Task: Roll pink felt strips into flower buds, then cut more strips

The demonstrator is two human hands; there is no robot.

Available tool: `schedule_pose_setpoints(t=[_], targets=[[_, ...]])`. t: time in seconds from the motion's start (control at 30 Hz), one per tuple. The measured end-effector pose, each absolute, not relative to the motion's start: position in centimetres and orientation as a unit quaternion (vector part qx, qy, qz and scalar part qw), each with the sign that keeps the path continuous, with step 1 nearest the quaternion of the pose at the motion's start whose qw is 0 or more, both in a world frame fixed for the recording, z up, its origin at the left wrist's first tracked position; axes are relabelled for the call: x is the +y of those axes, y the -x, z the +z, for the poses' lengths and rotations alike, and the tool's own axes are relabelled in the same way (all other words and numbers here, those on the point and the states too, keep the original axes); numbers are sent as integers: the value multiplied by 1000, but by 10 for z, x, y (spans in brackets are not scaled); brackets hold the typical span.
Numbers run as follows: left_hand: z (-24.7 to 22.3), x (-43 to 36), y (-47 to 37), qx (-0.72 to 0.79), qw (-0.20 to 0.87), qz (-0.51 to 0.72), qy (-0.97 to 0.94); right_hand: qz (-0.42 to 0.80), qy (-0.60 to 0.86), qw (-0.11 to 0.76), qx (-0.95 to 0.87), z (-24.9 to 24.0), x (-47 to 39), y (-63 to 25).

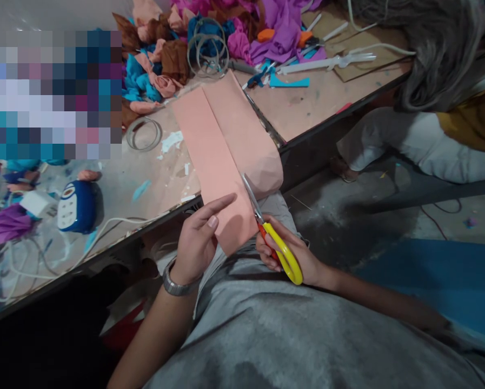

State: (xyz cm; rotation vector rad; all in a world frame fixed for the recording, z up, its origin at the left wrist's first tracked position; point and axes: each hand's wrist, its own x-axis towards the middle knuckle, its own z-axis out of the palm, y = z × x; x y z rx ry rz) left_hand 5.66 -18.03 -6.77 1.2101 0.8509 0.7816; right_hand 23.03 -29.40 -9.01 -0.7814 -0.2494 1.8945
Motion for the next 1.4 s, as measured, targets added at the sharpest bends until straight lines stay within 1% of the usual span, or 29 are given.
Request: schedule_pose_setpoints(t=[0.33, 0.53, 1.4], targets=[[-70, -188, -60, 395, 684, 346, -505, 787, 314, 523, -87, -88, -294, -228], [-70, -188, -59, 399, 668, 347, -524, 784, 316, 528, -83, -90, -294, -227], [-69, -187, -58, 395, 673, 346, -521, 774, 319, 543, -73, -87, -291, -221]])
